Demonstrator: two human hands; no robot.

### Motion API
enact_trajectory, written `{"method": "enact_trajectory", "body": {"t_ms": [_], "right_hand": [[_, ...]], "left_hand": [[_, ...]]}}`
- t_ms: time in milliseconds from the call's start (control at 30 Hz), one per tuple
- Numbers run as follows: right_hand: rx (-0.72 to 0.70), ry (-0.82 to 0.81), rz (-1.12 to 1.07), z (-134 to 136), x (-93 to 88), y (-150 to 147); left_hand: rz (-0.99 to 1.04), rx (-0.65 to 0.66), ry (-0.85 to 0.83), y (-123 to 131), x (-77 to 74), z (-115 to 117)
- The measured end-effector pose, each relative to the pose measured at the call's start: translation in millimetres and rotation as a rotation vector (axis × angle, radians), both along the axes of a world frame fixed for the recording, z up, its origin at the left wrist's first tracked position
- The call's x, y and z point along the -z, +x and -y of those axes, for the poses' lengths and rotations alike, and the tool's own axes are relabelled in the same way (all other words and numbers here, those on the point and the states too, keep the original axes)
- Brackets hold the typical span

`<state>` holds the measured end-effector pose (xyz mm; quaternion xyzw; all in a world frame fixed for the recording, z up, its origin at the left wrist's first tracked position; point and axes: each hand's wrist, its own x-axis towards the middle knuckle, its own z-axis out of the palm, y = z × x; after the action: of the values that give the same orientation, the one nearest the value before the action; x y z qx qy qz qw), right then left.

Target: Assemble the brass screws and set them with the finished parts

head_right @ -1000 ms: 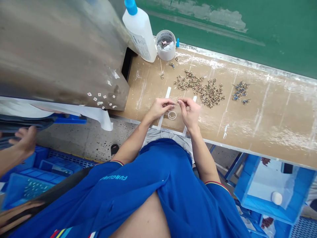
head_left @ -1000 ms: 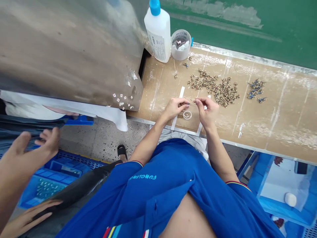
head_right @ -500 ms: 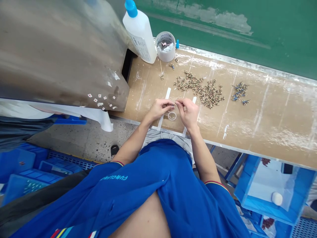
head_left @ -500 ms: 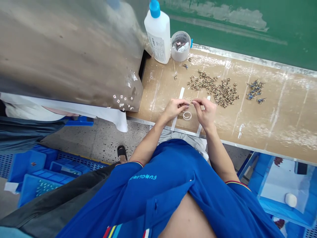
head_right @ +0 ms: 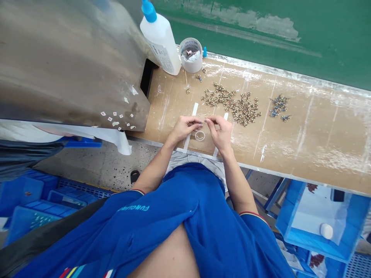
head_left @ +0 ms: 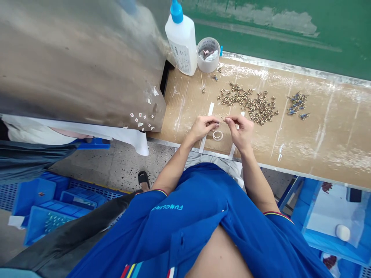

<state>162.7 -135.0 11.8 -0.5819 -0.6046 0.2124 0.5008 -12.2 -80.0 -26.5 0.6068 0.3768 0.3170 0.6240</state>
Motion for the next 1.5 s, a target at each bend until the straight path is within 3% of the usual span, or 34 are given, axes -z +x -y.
{"method": "enact_trajectory", "body": {"t_ms": [133,267,400,467,633,700,867,1033,1333,1500], "right_hand": [[-0.054,-0.071,-0.110,14.1,-4.2,8.9],[-0.225,-0.132,-0.003,31.4,-3.6,9.0],[-0.296,-0.134,0.036,37.7,2.8,3.8],[-0.251,-0.123,0.060,31.8,4.9,8.6],[0.110,-0.125,0.196,-6.9,10.2,46.5],[0.158,-0.153,0.270,-22.0,14.8,61.2],[0.082,-0.219,0.427,-39.6,28.7,75.4],[0.055,-0.219,0.430,-44.3,37.2,74.4],[0.097,-0.084,0.317,-28.0,21.7,65.7],[0.081,-0.109,0.159,-20.3,19.7,53.8]], "left_hand": [[0.015,0.003,-0.009,-0.2,0.2,-0.7],[0.005,0.016,-0.006,-1.6,-0.7,-2.1],[-0.003,0.011,-0.008,-2.1,-1.9,-2.2],[-0.007,0.004,-0.024,-2.1,-2.2,-1.9],[-0.005,-0.009,-0.059,-2.4,-2.4,-2.6],[0.007,-0.020,-0.078,-2.6,-2.6,-3.0],[0.019,-0.050,-0.117,-2.3,-4.1,-3.0],[0.022,-0.042,-0.146,-1.8,-5.7,-3.9],[-0.005,-0.050,-0.048,3.3,-15.1,-12.1],[-0.022,-0.042,0.033,12.5,-17.6,-16.1]]}}
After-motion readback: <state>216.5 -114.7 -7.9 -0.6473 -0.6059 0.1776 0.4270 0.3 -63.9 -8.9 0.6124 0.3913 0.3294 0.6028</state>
